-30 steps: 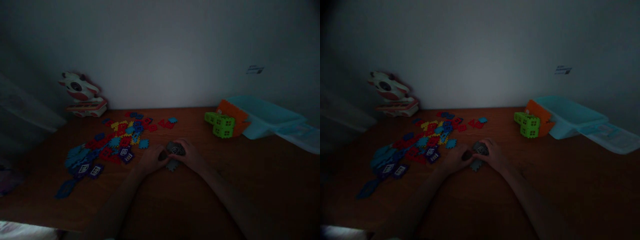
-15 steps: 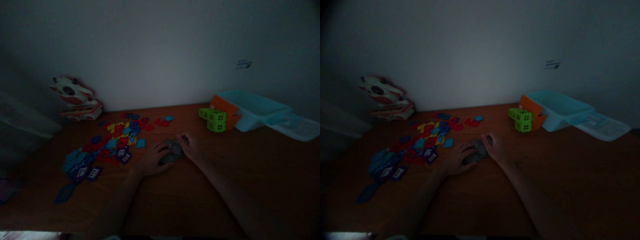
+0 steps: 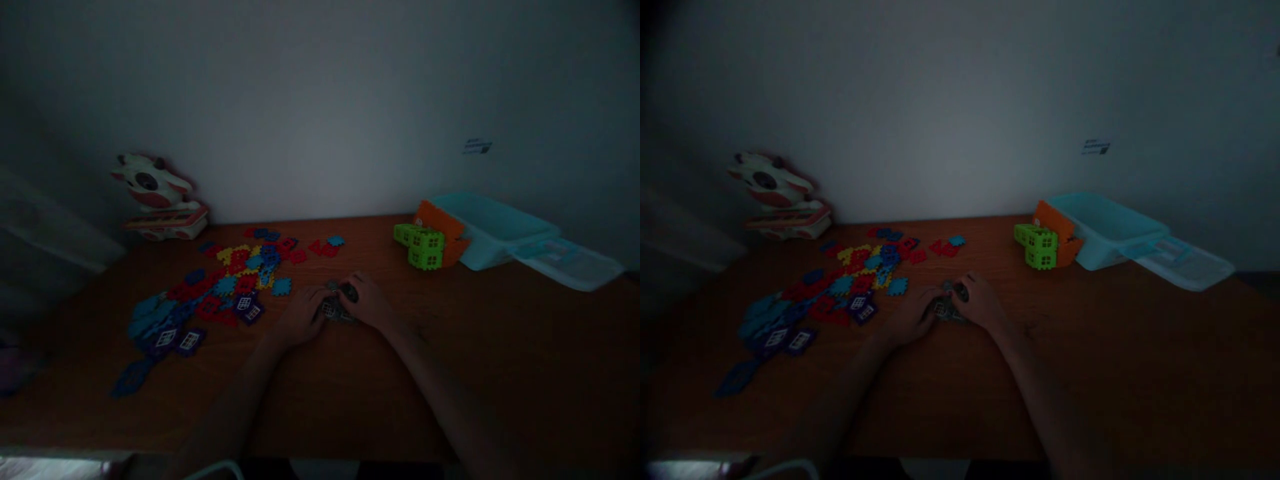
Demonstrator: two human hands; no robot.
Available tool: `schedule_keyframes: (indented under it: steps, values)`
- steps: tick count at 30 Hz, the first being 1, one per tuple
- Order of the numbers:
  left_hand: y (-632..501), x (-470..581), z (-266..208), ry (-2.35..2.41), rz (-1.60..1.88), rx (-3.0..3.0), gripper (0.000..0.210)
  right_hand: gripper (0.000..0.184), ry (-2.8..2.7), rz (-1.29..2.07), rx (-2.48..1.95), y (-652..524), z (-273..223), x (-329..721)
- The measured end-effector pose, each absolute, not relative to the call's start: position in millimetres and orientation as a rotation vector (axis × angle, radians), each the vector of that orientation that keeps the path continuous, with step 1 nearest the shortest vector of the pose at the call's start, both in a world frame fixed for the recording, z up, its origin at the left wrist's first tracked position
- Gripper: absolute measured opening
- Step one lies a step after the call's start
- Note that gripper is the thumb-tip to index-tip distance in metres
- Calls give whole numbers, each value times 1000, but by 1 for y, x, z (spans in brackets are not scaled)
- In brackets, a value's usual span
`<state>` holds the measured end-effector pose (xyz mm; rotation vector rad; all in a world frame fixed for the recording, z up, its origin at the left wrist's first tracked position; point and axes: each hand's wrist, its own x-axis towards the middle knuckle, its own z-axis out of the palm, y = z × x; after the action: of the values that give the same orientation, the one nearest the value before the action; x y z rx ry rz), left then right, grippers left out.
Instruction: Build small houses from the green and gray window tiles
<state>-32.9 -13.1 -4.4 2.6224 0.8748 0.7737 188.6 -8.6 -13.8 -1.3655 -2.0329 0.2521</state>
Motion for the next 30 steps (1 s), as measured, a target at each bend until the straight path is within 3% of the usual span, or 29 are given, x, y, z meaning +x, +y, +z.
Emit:
schedule_keyframes:
  steps: [7,10,17,27,30]
  values:
    - [-9,-35,-10,1054,869,2600,37,28,-1887,235,-1390,-3,-21,193]
    - [-12,-38,-2,1025,832,2658,23,21,-1807,189,-1424,-6,-19,194]
    - [-16,-48,9,807,710,2768,32,6,-2001,237,-1169,-29,-9,194]
    - [-18,-44,4,775,751,2711,35,29,-2049,150,-1330,-30,-19,193]
    - [-18,-45,3,792,773,2699,33,25,-2018,167,-1300,-33,-15,193]
